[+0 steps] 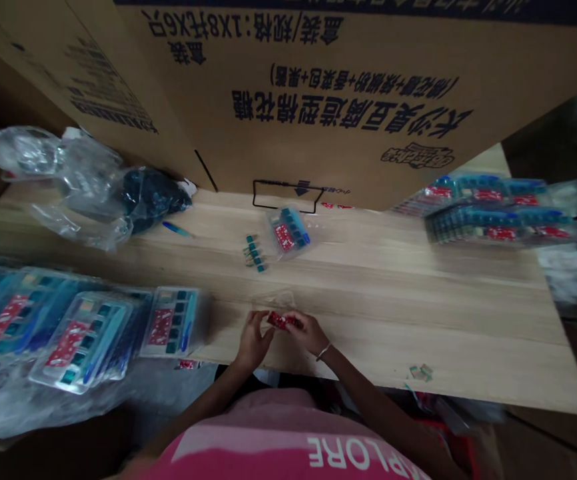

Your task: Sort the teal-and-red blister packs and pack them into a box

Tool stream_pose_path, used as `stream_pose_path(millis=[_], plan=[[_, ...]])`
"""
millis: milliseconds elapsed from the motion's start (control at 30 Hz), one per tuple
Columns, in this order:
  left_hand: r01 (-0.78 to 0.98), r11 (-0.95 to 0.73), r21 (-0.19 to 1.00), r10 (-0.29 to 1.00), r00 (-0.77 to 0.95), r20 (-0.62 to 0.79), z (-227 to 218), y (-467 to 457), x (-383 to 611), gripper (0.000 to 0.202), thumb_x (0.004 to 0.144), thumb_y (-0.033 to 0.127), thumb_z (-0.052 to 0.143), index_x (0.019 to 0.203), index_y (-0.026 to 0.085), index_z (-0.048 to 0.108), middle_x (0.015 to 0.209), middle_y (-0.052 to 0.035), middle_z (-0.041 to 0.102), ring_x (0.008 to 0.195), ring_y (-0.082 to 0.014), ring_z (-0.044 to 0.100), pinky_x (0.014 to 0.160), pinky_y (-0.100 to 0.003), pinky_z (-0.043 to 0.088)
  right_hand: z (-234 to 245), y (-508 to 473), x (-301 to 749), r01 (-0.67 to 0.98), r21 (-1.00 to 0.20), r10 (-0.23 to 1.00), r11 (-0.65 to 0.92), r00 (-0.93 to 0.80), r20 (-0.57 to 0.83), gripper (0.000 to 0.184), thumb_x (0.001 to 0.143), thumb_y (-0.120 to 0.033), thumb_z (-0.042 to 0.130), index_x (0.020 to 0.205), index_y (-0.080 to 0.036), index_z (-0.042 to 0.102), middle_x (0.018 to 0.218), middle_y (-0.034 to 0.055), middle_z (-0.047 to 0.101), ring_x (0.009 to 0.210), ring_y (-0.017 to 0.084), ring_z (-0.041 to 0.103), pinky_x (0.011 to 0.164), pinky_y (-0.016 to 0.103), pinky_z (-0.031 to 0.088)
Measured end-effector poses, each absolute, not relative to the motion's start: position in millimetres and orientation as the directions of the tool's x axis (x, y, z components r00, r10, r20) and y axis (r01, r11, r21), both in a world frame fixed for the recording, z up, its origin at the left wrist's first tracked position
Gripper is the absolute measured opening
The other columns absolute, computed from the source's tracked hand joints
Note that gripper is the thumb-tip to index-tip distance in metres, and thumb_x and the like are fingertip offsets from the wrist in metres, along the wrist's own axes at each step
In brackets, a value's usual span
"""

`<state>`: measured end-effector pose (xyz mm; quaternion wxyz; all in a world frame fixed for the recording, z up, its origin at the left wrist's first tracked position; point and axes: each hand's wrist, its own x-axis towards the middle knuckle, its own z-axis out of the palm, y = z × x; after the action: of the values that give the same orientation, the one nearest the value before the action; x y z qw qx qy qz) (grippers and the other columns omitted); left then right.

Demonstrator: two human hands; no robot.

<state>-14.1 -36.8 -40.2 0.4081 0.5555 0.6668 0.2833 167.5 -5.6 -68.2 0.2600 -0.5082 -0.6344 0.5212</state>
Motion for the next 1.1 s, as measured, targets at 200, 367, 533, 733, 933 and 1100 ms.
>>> stream_pose_path(millis=[200, 367, 533, 733, 933, 1100], plan=[[0.88, -0.088, 0.467, 0.959, 0.202, -0.2, -59, -39, -36, 0.036, 0.081, 0.011, 0.047, 0.115, 0.016, 0.057, 0.114, -0.0136, 0.06, 0.106, -0.0267, 0.054, 0.092, -0.045, 0.043, -66, 9, 178, 0.597, -0.796, 0.92, 0.101, -0.361, -0.154, 0.023, 0.085, -0.018, 0.047, 0.098, -0.02, 0.066, 0.096, 0.0067, 0.07, 0.089, 0.018, 0.064, 0.082, 0.03, 0.049], [0.867, -0.176, 0.465, 0.945, 0.281, -0.166, -71, -40, -45, 0.039, 0.08, 0.012, 0.049, 0.119, 0.016, 0.055, 0.114, -0.0128, 0.06, 0.107, -0.0253, 0.054, 0.091, -0.042, 0.043, -69, 21, 166, 0.606, -0.795, 0.926, 0.033, -0.317, -0.204, 0.017, 0.082, -0.017, 0.05, 0.088, -0.018, 0.066, 0.087, 0.006, 0.07, 0.079, 0.018, 0.064, 0.075, 0.029, 0.049], [0.832, -0.211, 0.513, 0.951, 0.297, -0.09, -76, -42, -48, 0.038, 0.08, 0.013, 0.048, 0.117, 0.014, 0.055, 0.114, -0.0133, 0.059, 0.106, -0.0249, 0.054, 0.091, -0.041, 0.045, -65, 50, 139, 0.563, -0.827, 0.894, -0.004, -0.368, -0.255, 0.015, 0.08, -0.018, 0.056, 0.092, -0.017, 0.064, 0.086, 0.004, 0.07, 0.077, 0.016, 0.064, 0.071, 0.027, 0.049], [0.812, -0.242, 0.53, 0.966, 0.254, 0.052, -76, -47, -44, 0.042, 0.081, 0.019, 0.05, 0.123, 0.017, 0.051, 0.128, -0.0142, 0.051, 0.123, -0.0266, 0.044, 0.1, -0.045, 0.04, -51, 45, 103, 0.786, -0.508, 0.843, 0.354, -0.503, -0.191, 0.011, 0.081, -0.013, 0.055, 0.086, -0.019, 0.063, 0.098, 0.0096, 0.063, 0.089, 0.021, 0.059, 0.078, 0.031, 0.047], [0.888, -0.123, 0.443, 0.981, 0.176, -0.081, -19, 3, -51, 0.048, 0.078, 0.032, 0.059, 0.122, 0.016, 0.051, 0.128, -0.0174, 0.051, 0.116, -0.0296, 0.049, 0.095, -0.046, 0.043, -62, 45, 124, 0.688, -0.648, 0.917, 0.327, -0.397, 0.042, 0.014, 0.086, -0.02, 0.048, 0.093, -0.02, 0.06, 0.092, 0.0074, 0.058, 0.088, 0.02, 0.056, 0.08, 0.031, 0.047], [0.96, 0.237, 0.147, 0.95, -0.197, -0.242, 44, 135, -128, 0.034, 0.084, 0.013, 0.042, 0.116, 0.006, 0.053, 0.122, -0.0248, 0.051, 0.105, -0.0296, 0.058, 0.086, -0.042, 0.046, -71, 47, 158, 0.68, -0.678, 0.955, 0.279, -0.267, 0.125, 0.02, 0.088, -0.022, 0.042, 0.083, -0.02, 0.061, 0.086, 0.008, 0.058, 0.084, 0.02, 0.057, 0.078, 0.032, 0.048]])
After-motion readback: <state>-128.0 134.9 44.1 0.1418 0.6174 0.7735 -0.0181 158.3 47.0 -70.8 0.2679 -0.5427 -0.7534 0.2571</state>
